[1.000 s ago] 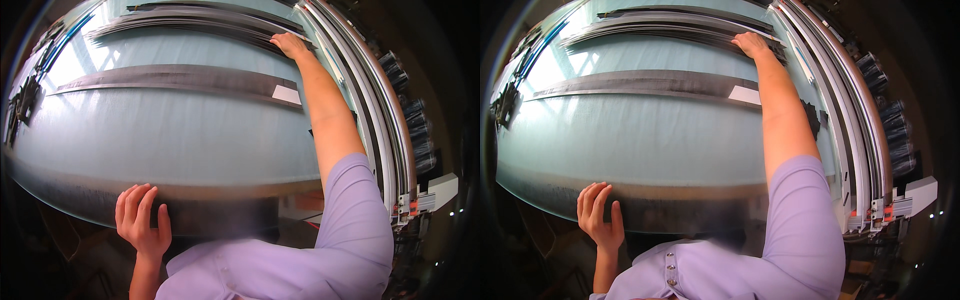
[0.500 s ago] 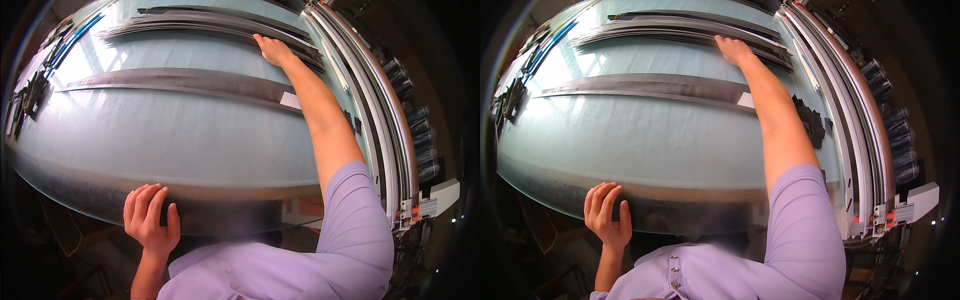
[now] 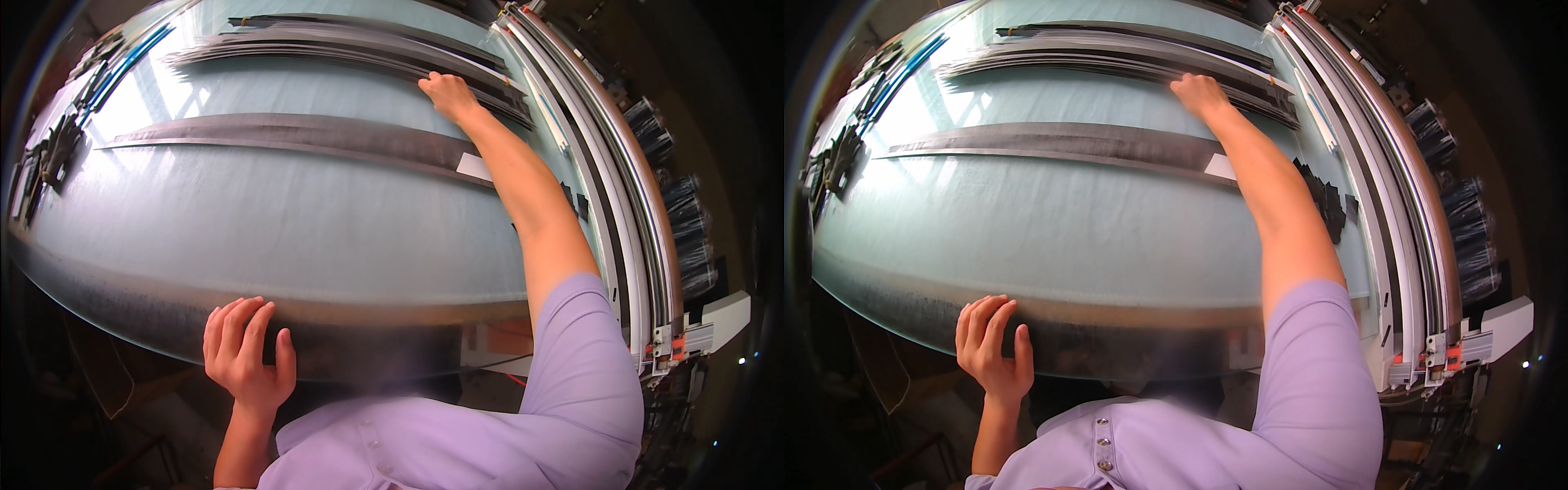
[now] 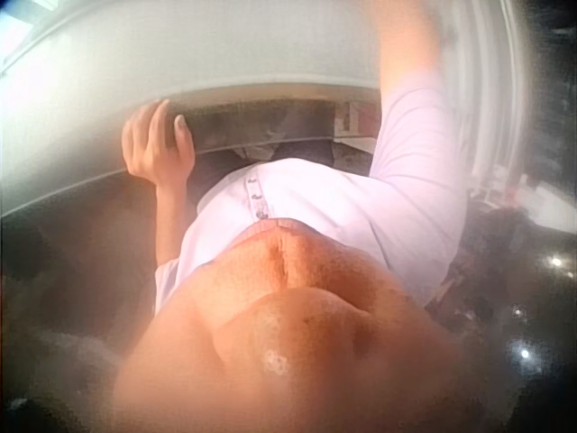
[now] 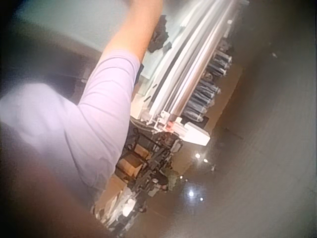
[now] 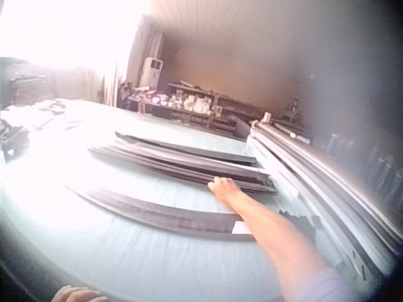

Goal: The person peels a white backing off a stack of dark rectangular sheets on a glass table. They separate the peeled sheets and place them into a pile on the right side of the table, repeating the process for multiple items.

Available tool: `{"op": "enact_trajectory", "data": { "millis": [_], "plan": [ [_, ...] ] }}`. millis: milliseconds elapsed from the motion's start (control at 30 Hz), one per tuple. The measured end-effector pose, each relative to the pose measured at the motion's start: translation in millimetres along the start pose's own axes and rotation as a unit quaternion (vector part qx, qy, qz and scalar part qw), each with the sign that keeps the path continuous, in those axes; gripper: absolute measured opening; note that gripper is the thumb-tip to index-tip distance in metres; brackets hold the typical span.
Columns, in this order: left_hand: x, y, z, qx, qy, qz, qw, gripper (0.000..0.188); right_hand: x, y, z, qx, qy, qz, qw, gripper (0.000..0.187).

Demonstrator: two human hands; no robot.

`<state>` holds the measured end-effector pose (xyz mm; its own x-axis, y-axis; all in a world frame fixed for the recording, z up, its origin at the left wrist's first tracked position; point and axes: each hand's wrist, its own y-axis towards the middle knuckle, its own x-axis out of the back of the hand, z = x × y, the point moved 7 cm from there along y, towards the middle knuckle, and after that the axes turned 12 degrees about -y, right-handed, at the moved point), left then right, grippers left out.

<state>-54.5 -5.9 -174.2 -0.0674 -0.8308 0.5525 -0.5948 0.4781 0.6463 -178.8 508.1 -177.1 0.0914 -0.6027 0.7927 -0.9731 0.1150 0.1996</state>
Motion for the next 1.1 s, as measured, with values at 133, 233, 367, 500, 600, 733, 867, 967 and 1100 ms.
{"op": "enact_trajectory", "data": {
  "millis": [133,233,367,500,600,733,867,967,1100],
  "plan": [
    [-0.7,0.5,-1.0,-0.003,0.002,-0.001,1.000,0.026,10.2,-39.4,-3.8,0.030,0.014,-0.035,0.999,0.015],
    [-1.8,0.8,-2.7,0.000,0.003,0.000,1.000,0.025,20.1,-71.7,-5.2,0.065,0.032,-0.065,0.995,0.009],
    [-2.2,0.9,-4.0,0.009,0.009,0.004,1.000,0.022,38.9,-76.1,-32.0,-0.065,0.247,0.055,0.965,0.032],
    [-3.4,1.3,-2.8,-0.001,0.024,-0.011,1.000,0.019,21.5,-42.1,-48.2,-0.042,0.268,0.023,0.962,0.072],
    [-3.5,0.6,-3.2,0.008,0.010,0.001,1.000,0.020,-0.3,-15.1,-39.5,-0.015,0.293,0.116,0.949,0.091],
    [-2.5,0.7,-2.6,0.010,0.013,-0.004,1.000,0.022,-9.4,-12.3,-35.9,-0.015,0.394,0.212,0.894,0.091],
    [-3.7,0.2,-2.1,0.013,0.012,-0.004,1.000,0.023,-19.8,-16.0,-37.1,-0.013,0.383,0.152,0.911,0.080],
    [-2.7,0.7,-1.6,0.005,0.025,-0.009,1.000,0.022,3.4,-17.2,-30.5,0.012,0.241,0.058,0.969,0.070],
    [-3.1,0.9,-2.1,0.002,0.026,-0.006,1.000,0.022,4.6,-16.3,-30.3,0.005,0.202,0.052,0.978,0.053]
  ]
}}
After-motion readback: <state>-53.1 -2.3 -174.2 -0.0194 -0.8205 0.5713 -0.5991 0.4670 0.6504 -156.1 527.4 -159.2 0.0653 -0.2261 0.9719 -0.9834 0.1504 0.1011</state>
